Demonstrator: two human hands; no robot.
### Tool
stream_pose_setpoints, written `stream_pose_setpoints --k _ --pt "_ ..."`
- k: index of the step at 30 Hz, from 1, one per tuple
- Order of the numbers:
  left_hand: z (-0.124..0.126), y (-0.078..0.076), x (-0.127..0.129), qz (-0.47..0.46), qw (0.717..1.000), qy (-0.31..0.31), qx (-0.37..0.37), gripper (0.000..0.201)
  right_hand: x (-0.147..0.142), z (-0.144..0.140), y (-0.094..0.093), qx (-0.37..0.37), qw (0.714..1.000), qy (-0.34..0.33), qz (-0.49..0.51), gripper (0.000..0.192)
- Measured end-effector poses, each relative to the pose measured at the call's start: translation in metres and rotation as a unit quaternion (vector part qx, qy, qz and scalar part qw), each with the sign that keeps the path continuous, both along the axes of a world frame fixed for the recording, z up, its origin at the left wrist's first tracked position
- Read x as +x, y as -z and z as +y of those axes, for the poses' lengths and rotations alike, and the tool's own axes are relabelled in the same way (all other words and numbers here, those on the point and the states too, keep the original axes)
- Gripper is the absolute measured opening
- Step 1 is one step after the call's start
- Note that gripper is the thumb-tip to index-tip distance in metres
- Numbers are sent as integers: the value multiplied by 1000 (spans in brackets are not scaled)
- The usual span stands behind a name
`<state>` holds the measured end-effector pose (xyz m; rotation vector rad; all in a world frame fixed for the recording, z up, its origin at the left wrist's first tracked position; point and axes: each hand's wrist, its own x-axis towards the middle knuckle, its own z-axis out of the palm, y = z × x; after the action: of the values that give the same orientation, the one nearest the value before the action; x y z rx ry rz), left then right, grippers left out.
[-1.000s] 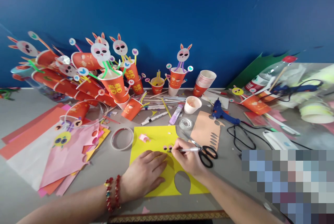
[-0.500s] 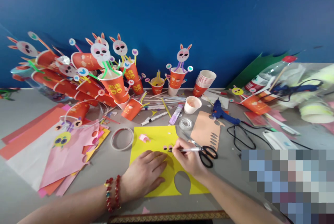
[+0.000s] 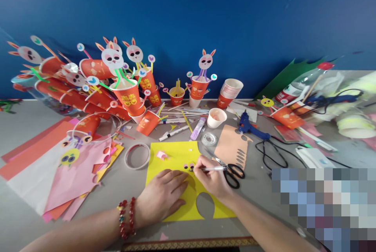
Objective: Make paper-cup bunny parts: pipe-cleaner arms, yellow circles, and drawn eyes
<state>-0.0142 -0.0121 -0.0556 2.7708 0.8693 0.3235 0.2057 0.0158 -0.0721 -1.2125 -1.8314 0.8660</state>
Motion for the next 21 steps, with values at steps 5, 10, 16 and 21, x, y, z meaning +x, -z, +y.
stream_pose_setpoints --k 5,10,16,21 --pt "-1 0 0 -4 1000 -1 2 37 0 0 -2 10 1000 3 -7 23" --pt "-1 -2 0 0 1000 -1 -2 36 -1 1 -5 14 1000 8 -4 23" --pt "-1 0 0 -7 1000 -4 0 36 -2 1 -9 19 1000 15 4 23" --pt "-1 0 0 -5 1000 -5 2 35 -2 1 -7 8 1000 16 13 24"
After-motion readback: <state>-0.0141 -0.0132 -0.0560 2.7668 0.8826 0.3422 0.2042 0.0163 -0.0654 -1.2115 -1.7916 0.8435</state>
